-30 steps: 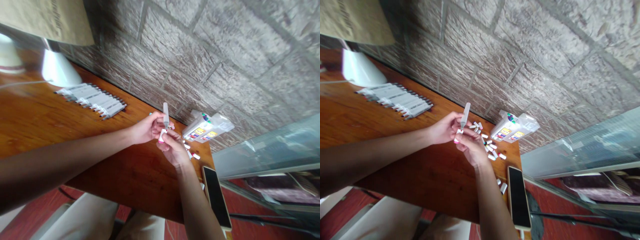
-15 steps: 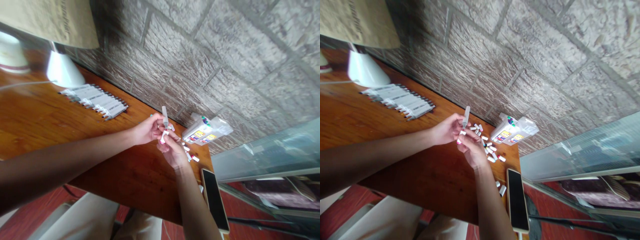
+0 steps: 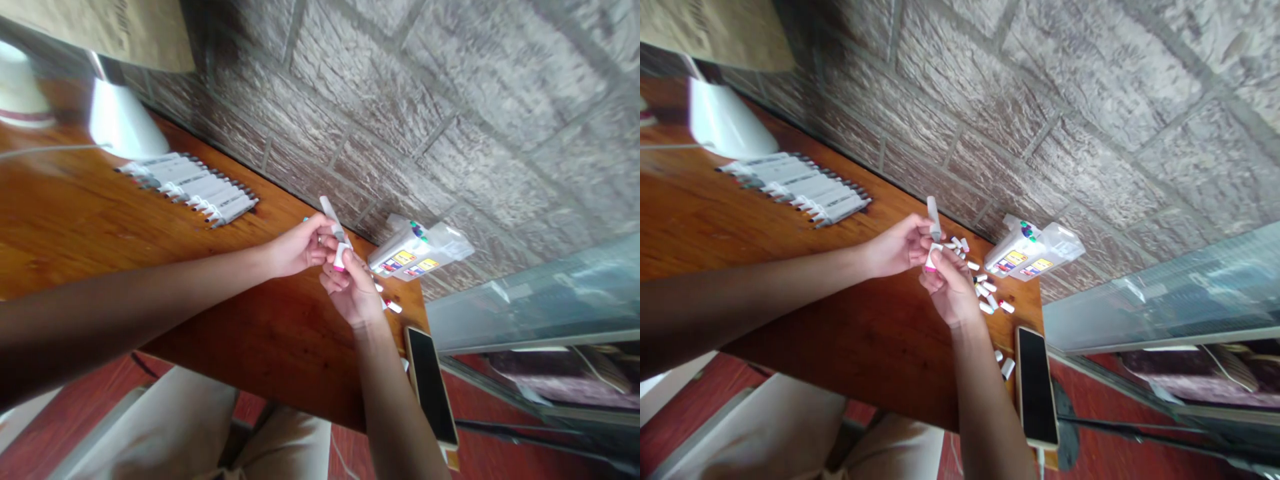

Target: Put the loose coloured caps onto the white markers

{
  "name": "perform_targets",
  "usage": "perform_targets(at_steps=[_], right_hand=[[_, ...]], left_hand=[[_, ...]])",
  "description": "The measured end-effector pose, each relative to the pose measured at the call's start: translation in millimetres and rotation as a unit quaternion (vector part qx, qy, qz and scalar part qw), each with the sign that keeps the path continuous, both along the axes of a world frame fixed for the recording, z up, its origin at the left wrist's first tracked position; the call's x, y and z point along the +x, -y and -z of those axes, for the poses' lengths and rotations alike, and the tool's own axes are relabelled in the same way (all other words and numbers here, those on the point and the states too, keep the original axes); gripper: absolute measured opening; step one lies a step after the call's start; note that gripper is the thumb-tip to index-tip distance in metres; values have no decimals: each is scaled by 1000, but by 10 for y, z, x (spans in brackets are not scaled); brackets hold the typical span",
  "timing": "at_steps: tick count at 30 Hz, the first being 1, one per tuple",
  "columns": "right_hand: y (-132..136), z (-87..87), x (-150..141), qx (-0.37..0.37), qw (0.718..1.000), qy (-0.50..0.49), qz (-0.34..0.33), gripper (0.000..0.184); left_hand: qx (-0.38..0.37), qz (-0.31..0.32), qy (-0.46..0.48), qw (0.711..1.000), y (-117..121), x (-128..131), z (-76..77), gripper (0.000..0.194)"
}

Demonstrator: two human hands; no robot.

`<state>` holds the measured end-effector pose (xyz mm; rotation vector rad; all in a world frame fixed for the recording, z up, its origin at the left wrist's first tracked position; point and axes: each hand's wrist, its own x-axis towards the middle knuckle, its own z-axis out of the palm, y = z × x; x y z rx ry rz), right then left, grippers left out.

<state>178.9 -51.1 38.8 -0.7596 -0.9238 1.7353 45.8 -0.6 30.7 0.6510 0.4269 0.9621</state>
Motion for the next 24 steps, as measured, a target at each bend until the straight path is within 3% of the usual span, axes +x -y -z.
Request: perform_targets(at_steps=[6, 10, 13, 18, 24], right_hand=[[4, -30, -1, -40, 999, 13, 4, 29], [3, -19, -30, -38, 998, 32, 29, 30], [9, 4, -53, -38, 997, 43, 49, 30], [56, 11, -110, -4, 999, 44, 12, 32], [73, -31, -160, 35, 999, -14, -24, 30]], left_hand=[[125, -72, -87, 986, -49, -57, -70, 25], [263, -107, -175, 943, -44, -134, -125, 24], [323, -96, -187, 923, -4, -171, -146, 26], [312, -58, -236, 918, 48, -182, -136, 30], [245, -49, -228, 941, 55, -149, -108, 24]])
